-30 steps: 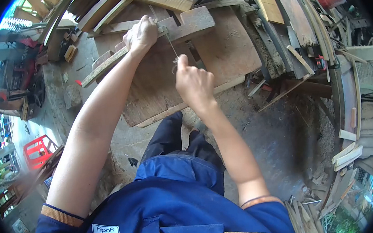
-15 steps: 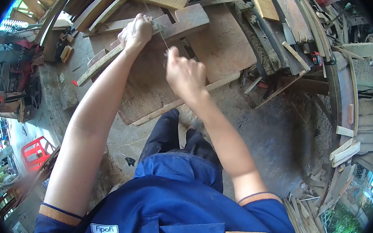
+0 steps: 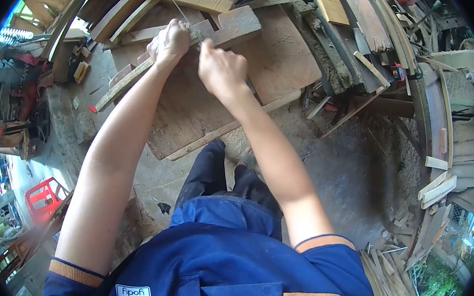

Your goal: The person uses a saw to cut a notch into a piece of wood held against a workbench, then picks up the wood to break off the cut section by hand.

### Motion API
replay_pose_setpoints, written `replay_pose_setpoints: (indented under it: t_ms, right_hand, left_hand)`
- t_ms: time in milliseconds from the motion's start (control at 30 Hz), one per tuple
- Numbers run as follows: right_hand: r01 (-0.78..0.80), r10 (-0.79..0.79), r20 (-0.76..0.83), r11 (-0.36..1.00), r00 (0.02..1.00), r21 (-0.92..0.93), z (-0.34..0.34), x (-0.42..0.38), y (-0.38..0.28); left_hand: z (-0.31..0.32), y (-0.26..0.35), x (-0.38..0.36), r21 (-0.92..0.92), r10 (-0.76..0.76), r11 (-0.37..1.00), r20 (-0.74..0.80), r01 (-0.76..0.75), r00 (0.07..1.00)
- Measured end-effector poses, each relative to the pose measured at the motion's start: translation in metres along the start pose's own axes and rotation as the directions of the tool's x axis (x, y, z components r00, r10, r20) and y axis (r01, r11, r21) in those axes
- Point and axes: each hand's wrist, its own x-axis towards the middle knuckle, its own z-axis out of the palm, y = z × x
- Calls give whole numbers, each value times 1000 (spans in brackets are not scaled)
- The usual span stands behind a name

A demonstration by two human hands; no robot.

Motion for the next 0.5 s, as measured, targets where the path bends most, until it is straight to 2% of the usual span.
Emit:
replay_pose_setpoints:
  t_ms: [67,167,300,367,433,500]
  right_hand:
    - [-2,1,-38,1000,999,-17,8,17,-7]
    - [33,-38,-71,997,997,-77,7,-16,3]
    - [-28,31,39,996,999,-86,-2,-65,7]
    - [-34,35,18,996,999,-79,0,-35,4]
    - [34,-38,-74,998,997,-52,7,4,-1]
    - [19,-23,-75,998,997,-59,8,11,-7]
  left_hand:
    - [1,0,2,10,3,1000,-10,-3,1000]
    - [4,0,6,9,6,1000,-16,-5,1000]
    - [5,-5,2,18,-19,1000,-15,19,1000]
    - [3,-1,1,7,5,1000,-11,-5,1000]
    - [2,0,2,-11,14,1000,-22,-15,1000]
    - [1,-2,3,1,6,1000,27,-6,1000]
